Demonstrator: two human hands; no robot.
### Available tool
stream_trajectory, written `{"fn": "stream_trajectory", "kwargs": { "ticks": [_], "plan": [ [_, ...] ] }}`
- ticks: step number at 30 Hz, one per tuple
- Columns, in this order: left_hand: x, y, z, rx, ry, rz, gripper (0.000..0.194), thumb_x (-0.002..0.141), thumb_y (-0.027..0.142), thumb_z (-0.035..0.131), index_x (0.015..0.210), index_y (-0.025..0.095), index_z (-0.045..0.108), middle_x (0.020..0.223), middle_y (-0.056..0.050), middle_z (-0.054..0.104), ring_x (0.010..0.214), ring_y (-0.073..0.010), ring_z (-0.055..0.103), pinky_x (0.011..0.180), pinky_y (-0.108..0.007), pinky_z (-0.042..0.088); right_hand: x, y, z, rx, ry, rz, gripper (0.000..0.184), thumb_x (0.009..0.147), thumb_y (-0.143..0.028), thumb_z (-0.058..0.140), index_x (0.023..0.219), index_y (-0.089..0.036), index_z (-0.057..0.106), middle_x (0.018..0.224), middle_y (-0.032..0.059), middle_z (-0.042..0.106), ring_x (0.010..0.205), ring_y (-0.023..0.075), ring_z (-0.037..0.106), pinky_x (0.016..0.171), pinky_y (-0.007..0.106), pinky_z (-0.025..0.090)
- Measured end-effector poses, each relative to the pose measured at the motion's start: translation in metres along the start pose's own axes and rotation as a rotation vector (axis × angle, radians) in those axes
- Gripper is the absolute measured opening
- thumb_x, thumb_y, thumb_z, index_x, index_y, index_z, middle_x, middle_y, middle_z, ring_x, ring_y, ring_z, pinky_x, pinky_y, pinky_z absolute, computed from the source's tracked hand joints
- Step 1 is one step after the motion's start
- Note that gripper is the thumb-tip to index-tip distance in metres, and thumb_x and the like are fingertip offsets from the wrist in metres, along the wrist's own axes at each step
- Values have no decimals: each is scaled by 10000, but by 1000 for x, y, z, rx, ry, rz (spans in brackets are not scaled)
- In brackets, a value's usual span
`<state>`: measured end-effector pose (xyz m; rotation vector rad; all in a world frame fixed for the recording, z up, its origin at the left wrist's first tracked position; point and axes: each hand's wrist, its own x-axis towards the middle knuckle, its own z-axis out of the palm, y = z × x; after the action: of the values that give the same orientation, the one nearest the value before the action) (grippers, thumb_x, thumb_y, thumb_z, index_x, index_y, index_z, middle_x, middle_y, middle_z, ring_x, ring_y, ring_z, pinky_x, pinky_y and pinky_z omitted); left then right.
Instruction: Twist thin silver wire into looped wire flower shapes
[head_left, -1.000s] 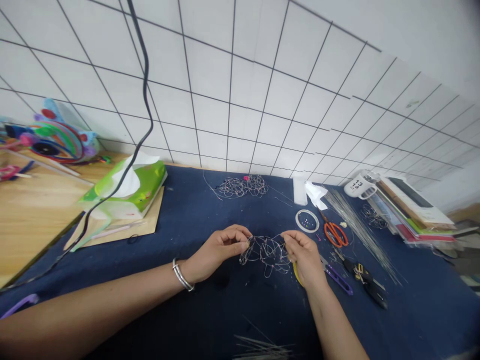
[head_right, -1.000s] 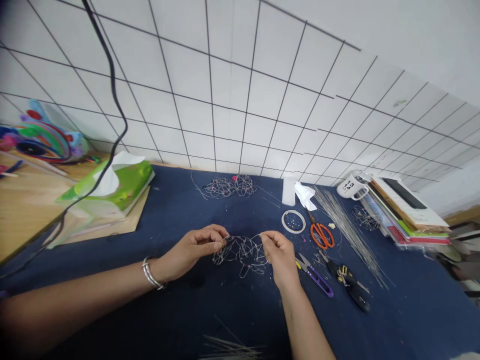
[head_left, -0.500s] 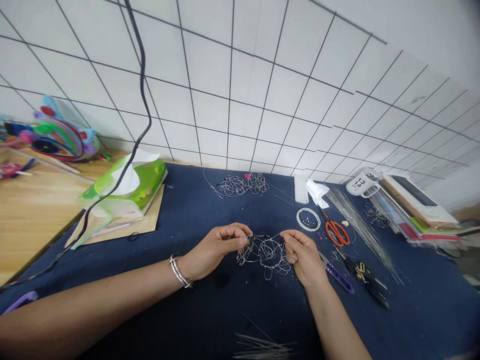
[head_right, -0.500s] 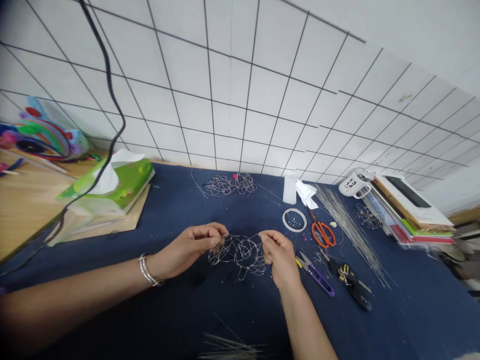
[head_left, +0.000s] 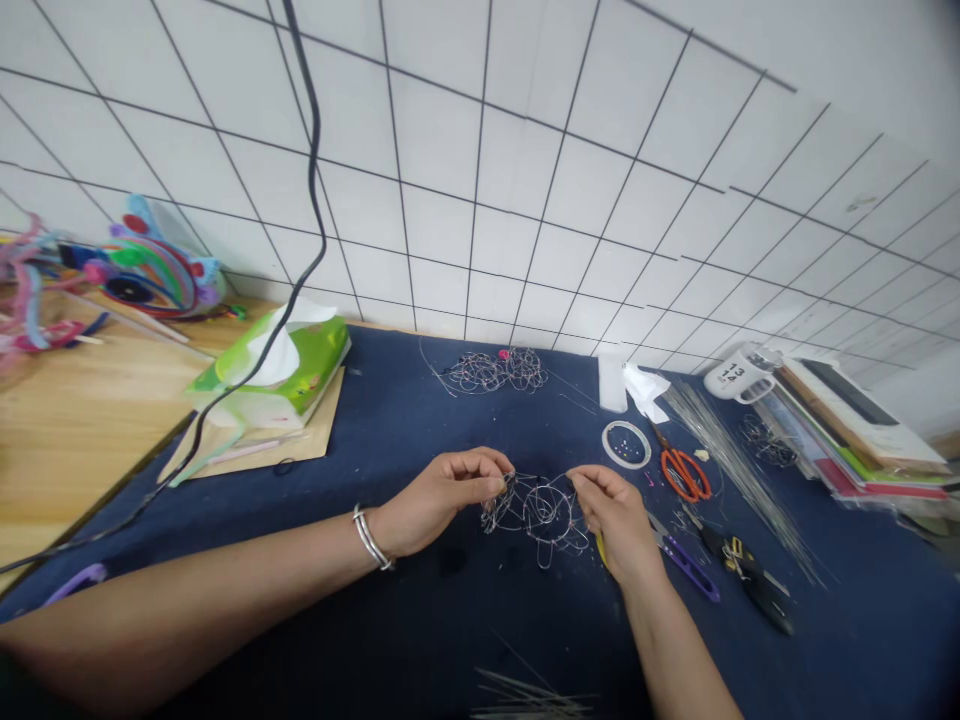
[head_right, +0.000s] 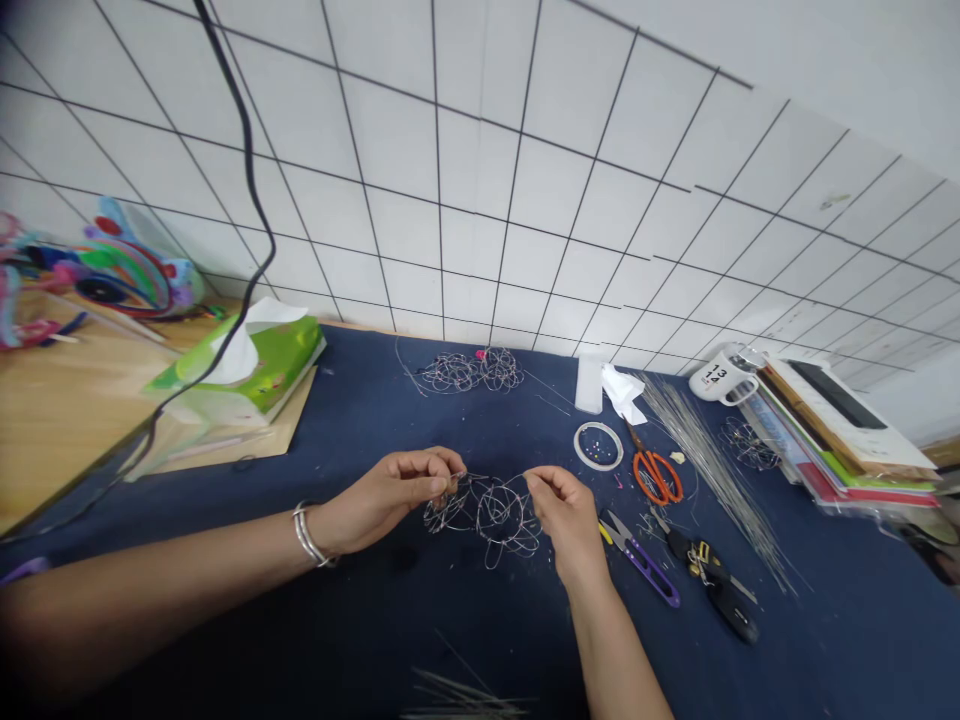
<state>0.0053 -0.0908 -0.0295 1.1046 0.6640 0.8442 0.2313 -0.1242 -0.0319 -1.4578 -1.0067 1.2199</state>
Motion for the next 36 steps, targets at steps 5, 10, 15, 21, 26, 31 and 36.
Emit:
{"fn": "stream_trajectory", "kwargs": {
  "ticks": [5,10,15,21,26,31,36],
  "plan": [
    [0,-1,0,-23,-2,-13,125,744,236,615,688,124,621,981,-65,539,764,-119,498,687,-267,414,-1,-2,0,-65,19,-4,286,714,-407,626,842,-152,634,488,-69,334,428,49,241,401,196,167],
    [1,-1,-1,-24,-6,-22,117,744,239,617,708,130,632,993,-71,542,772,-126,500,686,-272,419,-2,-4,-1,-56,14,0,286,707,-413,628,828,-154,635,482,-70,329,430,55,246,407,202,171],
    [2,-3,-2,0,-7,-17,144,745,257,611,683,127,618,992,-79,540,833,-150,503,708,-283,419,-1,-4,-1,-35,16,-9,284,699,-416,630,821,-159,631,480,-69,338,429,59,251,408,206,172],
    [2,-5,-3,19,-16,4,130,751,234,606,670,132,614,981,-66,543,823,-139,501,730,-285,410,-1,-5,-4,-50,-11,-57,271,726,-385,607,903,-180,624,516,-59,374,456,72,292,425,208,211],
    [1,-3,-3,0,-35,9,132,765,213,596,667,127,611,983,-59,538,842,-131,498,750,-282,400,-3,-10,-5,-141,-59,-120,273,733,-341,607,962,-192,614,571,-49,381,504,81,319,470,216,251],
    [0,-2,-1,-2,-34,19,119,761,213,606,678,129,614,976,-54,535,819,-123,497,733,-278,398,-5,-11,-5,-280,-130,-143,374,686,-316,658,1031,-205,569,583,-69,298,516,79,289,498,218,276],
    [-1,-2,0,-8,-36,22,112,753,214,617,681,128,612,979,-50,534,792,-114,494,714,-270,401,-7,-12,-2,-532,-71,-220,472,644,-260,670,1094,-235,529,606,-71,290,526,87,305,516,220,303]
  ]
}}
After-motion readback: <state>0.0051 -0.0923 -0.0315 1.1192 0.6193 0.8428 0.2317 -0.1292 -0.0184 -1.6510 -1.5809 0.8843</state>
